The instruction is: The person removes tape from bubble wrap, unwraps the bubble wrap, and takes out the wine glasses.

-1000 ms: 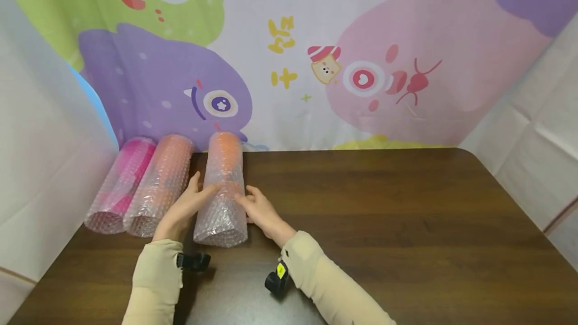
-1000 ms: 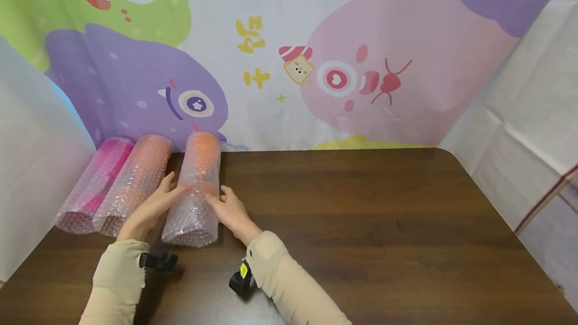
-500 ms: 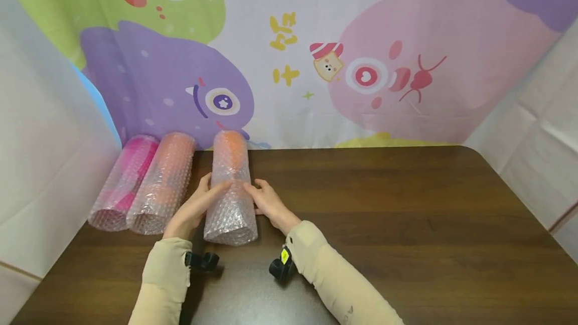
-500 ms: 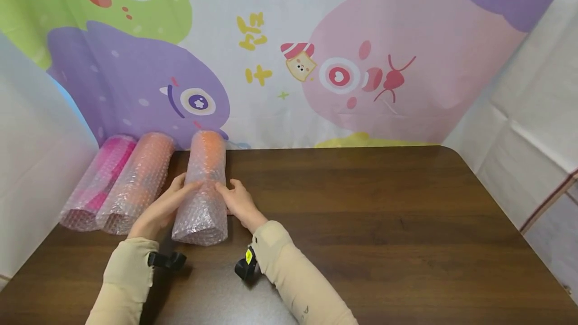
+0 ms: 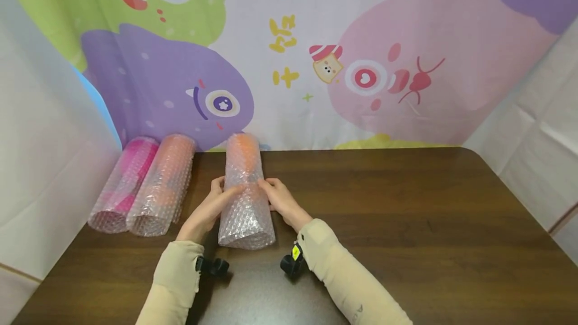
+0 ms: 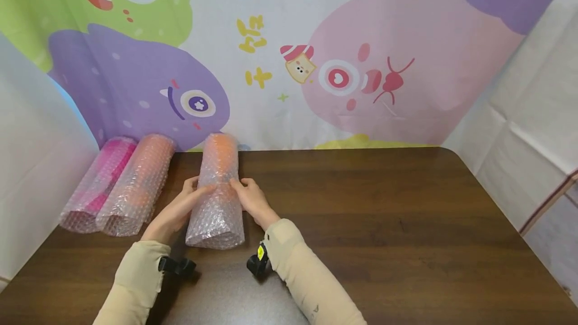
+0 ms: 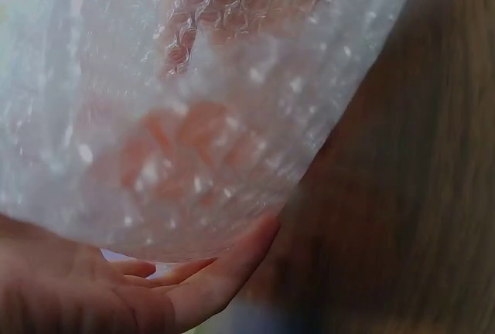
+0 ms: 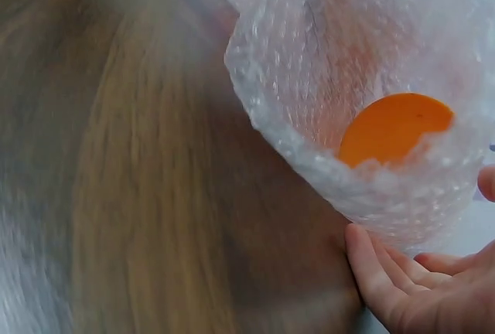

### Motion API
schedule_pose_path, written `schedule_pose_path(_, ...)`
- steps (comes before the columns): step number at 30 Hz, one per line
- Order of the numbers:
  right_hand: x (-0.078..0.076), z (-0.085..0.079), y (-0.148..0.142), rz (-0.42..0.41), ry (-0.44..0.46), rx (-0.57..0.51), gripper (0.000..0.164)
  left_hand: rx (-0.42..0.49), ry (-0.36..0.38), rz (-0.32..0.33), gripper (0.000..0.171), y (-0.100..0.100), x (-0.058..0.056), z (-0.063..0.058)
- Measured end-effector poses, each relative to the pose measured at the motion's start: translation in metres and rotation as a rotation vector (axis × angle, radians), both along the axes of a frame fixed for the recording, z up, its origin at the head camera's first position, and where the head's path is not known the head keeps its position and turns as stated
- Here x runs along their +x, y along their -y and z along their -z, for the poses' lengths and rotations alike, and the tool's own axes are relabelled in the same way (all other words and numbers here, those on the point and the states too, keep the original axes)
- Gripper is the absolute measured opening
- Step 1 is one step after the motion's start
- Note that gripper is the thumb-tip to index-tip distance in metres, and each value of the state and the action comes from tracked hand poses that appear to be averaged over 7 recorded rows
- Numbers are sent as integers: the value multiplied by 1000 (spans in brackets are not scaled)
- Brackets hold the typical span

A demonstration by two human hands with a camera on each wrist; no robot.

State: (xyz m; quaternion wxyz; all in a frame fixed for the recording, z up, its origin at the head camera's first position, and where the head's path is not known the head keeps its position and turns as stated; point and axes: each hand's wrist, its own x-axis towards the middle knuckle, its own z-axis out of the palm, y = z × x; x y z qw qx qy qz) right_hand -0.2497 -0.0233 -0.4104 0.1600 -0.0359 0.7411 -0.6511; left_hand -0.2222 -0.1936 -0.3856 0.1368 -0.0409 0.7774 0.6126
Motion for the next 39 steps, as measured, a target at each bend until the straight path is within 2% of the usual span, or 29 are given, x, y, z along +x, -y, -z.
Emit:
schedule_pose_path(6,1,-2,-16,18,24,25,57,9,-2,40,77,-14,3,0)
schedule_pose_path(14,11,-5,-47,-1,56,11,62,-59,-26,185,70,-32,7,2)
schedule_pose_path(17,15,-5,-59,-25,61,-1,64,-68,-41,210,63,-39,7,4)
schedule_pose_path(25,27,-7,-83,-39,81,-16,60,-15,-82,183,46,-57,9,9)
schedule_pose_path(31,31,-7,-89,-28,87,-13,63,-21,-127,153,48,-68,13,12)
schedule_pose_path(35,34,-6,-94,-34,82,-4,66,-9,-122,138,51,-73,15,13)
schedule_pose_path(39,39,-6,-101,-60,65,4,70,7,-120,162,60,-78,18,13)
